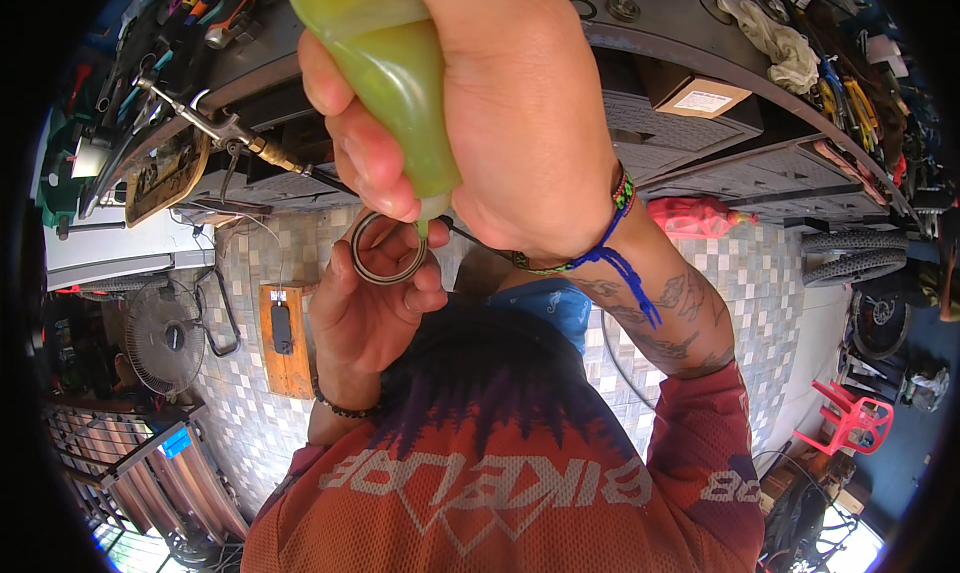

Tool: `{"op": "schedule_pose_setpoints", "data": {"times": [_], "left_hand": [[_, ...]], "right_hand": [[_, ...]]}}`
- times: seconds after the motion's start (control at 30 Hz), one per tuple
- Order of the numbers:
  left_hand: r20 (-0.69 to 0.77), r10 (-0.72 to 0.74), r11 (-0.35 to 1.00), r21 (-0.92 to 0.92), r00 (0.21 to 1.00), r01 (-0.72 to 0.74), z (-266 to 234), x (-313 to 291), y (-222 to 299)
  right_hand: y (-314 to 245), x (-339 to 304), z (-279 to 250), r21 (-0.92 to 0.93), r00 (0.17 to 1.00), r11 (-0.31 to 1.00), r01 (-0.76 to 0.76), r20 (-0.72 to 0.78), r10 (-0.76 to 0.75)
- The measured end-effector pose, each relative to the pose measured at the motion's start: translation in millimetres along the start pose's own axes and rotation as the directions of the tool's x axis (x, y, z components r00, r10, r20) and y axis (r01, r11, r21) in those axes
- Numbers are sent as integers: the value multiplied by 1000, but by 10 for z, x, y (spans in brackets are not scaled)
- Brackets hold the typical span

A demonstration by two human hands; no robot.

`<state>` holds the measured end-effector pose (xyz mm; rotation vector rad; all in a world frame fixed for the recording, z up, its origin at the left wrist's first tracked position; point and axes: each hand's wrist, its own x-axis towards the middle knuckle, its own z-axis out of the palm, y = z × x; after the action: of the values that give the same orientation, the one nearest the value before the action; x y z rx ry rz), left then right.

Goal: The person repeatedly picks up small metal bearings from a workbench and applies lubricant from a green squeeze bottle to each bearing. The person handles the bearings one at a time, applies the lubricant, and places them back on the workbench.

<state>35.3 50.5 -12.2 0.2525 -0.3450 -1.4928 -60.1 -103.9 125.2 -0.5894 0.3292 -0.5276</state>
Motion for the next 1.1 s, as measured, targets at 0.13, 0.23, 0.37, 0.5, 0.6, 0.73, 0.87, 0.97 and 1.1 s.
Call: {"op": "schedule_pose_setpoints", "data": {"times": [0.13, 0.23, 0.37, 0.5, 0.6, 0.73, 0.87, 0.97, 1.1], "left_hand": [[5, -18, 1000, 11, 1000, 18, 9, 24, 0], [-2, -13, 1000, 17, 1000, 14, -12, 13, 2], [-3, -16, 1000, 18, 1000, 16, -19, 14, 2], [-19, -18, 1000, 12, 1000, 19, -11, 9, -8], [-16, -18, 1000, 0, 1000, 18, -9, 7, -12], [-11, -15, 1000, -11, 1000, 15, -26, 6, -17], [-4, -20, 1000, -10, 1000, 20, -21, 15, -18], [-3, -18, 1000, -12, 1000, 18, -28, 6, -18], [-6, -13, 1000, -13, 1000, 13, -27, 7, -22]], "right_hand": [[13, -23, 3, 1, 999, 999, 39, -7, -39], [-47, -28, 17, -2, 1000, 1000, -12, -18, 12], [-19, -48, 26, 45, 997, 999, -11, -73, 14], [21, -41, -34, 49, 999, 999, 19, -44, -17], [-11, -32, -46, 44, 1000, 999, -13, -6, 13], [-11, -14, -60, 16, 999, 1000, 7, 44, -7], [30, -31, -87, 28, 996, 998, 57, 67, -59], [45, -35, -84, 28, 995, 997, 67, 66, -69], [27, -23, -89, 41, 996, 998, 43, 71, -46]]}}
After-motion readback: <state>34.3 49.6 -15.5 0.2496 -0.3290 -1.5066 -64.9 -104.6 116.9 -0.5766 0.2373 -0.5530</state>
